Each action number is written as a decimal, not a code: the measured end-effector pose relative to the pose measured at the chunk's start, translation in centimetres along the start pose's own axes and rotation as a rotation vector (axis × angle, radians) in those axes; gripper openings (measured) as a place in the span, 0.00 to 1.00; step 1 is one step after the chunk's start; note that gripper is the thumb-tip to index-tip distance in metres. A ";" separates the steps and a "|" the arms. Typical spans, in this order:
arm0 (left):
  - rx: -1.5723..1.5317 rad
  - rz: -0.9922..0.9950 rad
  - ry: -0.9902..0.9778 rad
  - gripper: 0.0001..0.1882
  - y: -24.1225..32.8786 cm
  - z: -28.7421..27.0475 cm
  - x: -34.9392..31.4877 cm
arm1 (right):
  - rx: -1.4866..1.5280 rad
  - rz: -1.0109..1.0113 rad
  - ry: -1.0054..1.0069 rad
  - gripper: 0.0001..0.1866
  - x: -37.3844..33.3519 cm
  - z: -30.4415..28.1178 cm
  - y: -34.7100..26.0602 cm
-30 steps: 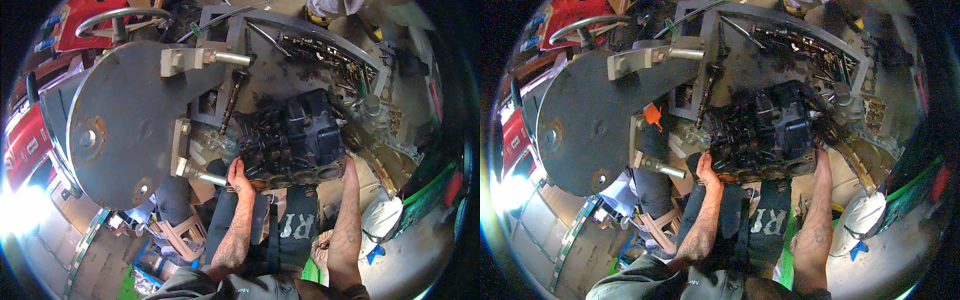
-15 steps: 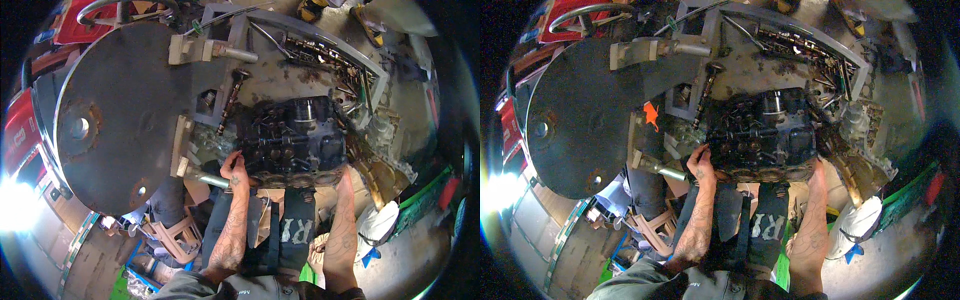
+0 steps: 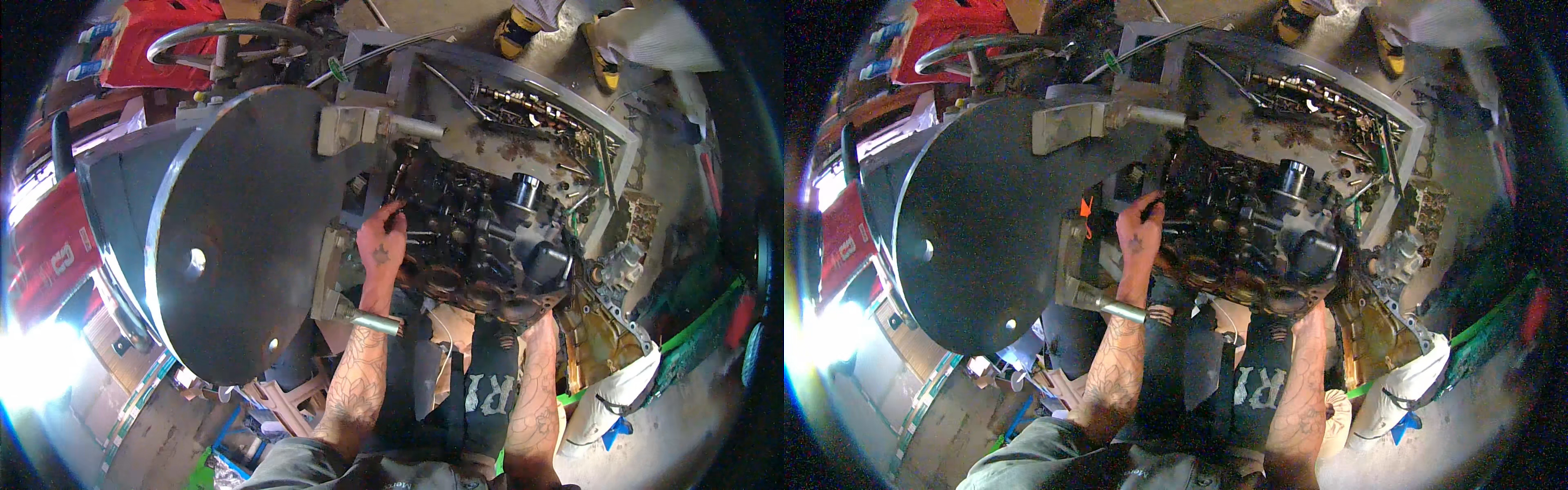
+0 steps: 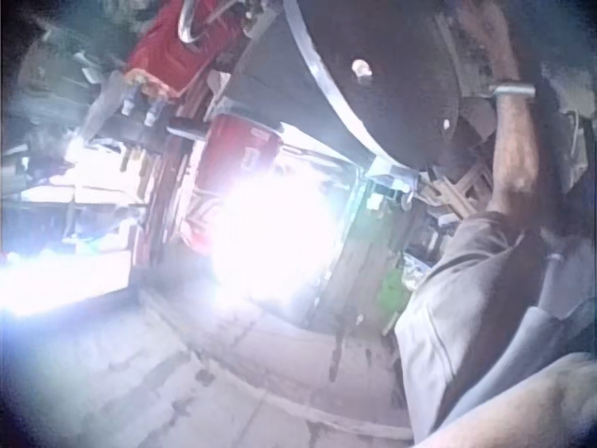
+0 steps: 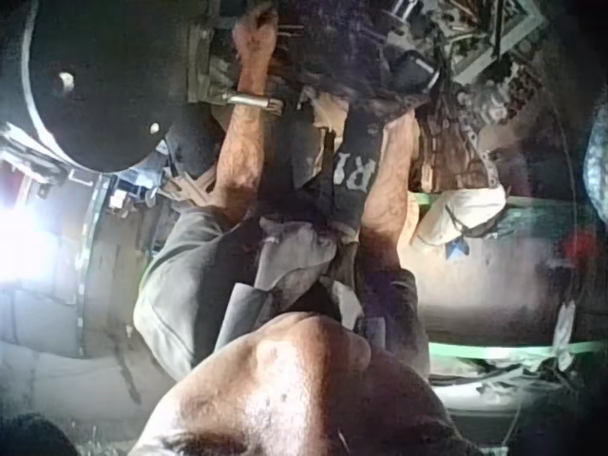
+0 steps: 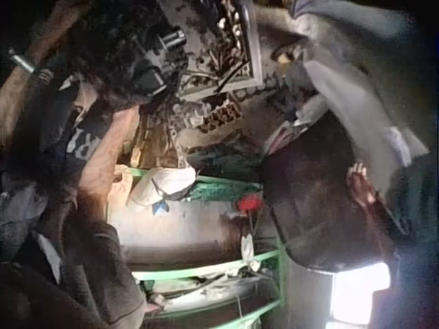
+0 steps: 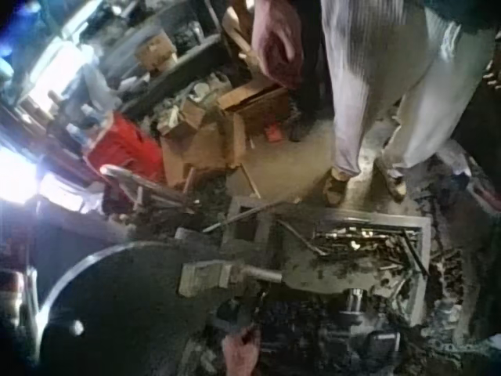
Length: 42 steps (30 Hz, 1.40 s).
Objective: The person assembles an engine block on a workbench, handling various components including a cylinder head and gasket. They use a torque wrench to tighten bolts and manipulate engine parts with their hands.
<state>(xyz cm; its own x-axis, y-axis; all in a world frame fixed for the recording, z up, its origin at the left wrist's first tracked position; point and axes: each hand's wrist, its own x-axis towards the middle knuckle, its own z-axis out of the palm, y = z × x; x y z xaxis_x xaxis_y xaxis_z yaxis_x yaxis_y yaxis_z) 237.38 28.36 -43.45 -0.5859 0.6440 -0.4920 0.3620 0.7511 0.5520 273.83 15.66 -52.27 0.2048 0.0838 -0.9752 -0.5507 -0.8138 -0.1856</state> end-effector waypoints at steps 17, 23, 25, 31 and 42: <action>0.026 0.077 0.171 0.12 1.2 -0.6 0.6 | 0.103 0.074 -0.198 0.22 -6.7 7.3 -4.5; -0.195 -0.038 0.169 0.12 -0.4 -1.3 -2.7 | 0.017 -0.089 -0.252 0.25 -11.5 8.6 -5.0; -0.268 -0.074 0.166 0.12 -0.9 -1.5 -3.6 | -0.010 -0.211 -0.169 0.26 -10.9 8.3 -4.6; -0.491 -0.200 0.117 0.13 -1.8 0.3 -5.7 | 0.014 -0.493 0.212 0.33 -13.8 12.2 -5.9; -0.982 -0.391 0.130 0.15 -1.1 1.9 -7.0 | -0.638 -0.916 0.528 0.29 -12.9 14.7 -7.0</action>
<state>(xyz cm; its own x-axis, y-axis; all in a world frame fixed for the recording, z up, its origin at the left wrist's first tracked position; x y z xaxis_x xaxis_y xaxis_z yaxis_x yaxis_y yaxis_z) 242.47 23.32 -41.91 -0.6286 0.3197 -0.7090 -0.5776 0.4185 0.7008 263.17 28.69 -40.12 0.6902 0.6487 -0.3206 0.4307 -0.7244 -0.5383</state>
